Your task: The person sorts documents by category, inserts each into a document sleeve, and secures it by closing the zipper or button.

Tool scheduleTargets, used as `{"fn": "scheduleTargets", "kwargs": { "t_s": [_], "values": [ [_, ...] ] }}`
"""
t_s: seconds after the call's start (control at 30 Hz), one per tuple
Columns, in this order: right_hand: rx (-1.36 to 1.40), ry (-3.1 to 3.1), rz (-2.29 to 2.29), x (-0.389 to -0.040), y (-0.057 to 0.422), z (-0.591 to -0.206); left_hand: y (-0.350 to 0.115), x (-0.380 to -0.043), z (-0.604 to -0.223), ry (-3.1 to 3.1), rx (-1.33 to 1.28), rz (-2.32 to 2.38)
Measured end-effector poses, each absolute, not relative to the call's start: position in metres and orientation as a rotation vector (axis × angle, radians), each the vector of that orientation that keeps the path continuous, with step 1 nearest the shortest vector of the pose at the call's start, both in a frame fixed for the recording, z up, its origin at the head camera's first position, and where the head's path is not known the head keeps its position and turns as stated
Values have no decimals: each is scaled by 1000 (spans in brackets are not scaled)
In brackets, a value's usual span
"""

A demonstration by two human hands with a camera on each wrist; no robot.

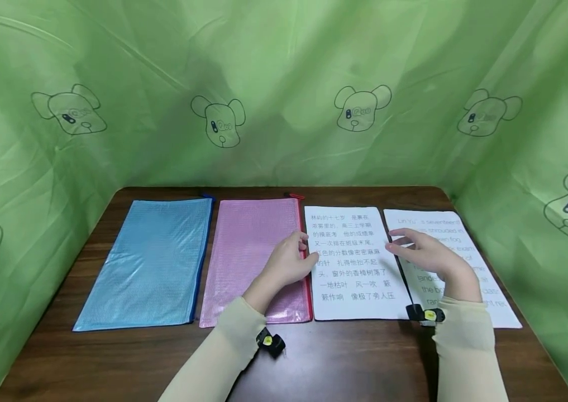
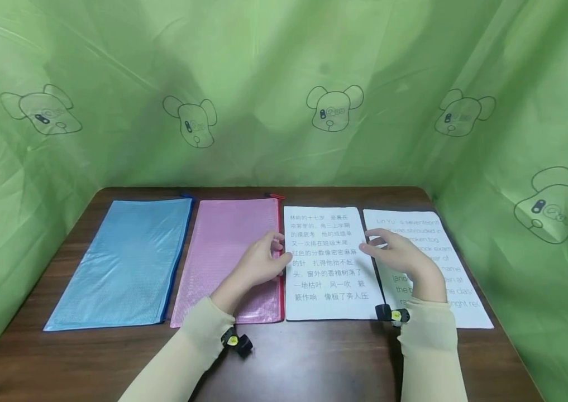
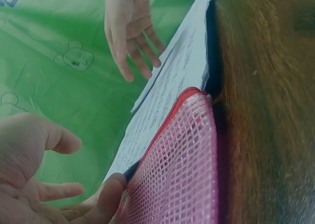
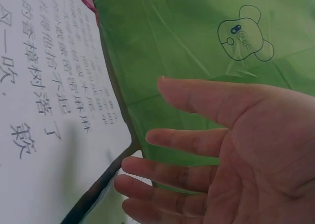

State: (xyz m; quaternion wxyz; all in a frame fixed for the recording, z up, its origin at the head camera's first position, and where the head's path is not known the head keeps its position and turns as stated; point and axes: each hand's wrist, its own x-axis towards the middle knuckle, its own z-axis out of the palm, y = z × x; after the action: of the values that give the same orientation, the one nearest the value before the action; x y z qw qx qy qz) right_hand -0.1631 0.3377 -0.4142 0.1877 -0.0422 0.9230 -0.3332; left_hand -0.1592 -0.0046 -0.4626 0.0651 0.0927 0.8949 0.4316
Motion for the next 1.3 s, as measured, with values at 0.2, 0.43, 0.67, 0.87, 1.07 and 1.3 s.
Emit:
{"fn": "scheduleTargets", "kwargs": {
  "t_s": [0.2,0.43,0.67,0.87,1.07,1.3],
  "values": [
    [-122,2592,-952,-166,338,-420,-4,-159,-461,2676,284,1297],
    [-97,2600,-915,-167,336,-424,-5,-156,-457,2639,306,1276],
    [-102,2621,-880,-167,333,-425,-2,-153,-457,2637,329,1269],
    [-92,2607,-950,-169,333,-427,3,-151,-457,2639,275,1288],
    [-70,2615,-1001,-173,340,-436,5,-151,-459,2634,265,1323],
    [-11,2548,-1183,-176,341,-444,7,-150,-459,2616,226,1324]
  ]
}}
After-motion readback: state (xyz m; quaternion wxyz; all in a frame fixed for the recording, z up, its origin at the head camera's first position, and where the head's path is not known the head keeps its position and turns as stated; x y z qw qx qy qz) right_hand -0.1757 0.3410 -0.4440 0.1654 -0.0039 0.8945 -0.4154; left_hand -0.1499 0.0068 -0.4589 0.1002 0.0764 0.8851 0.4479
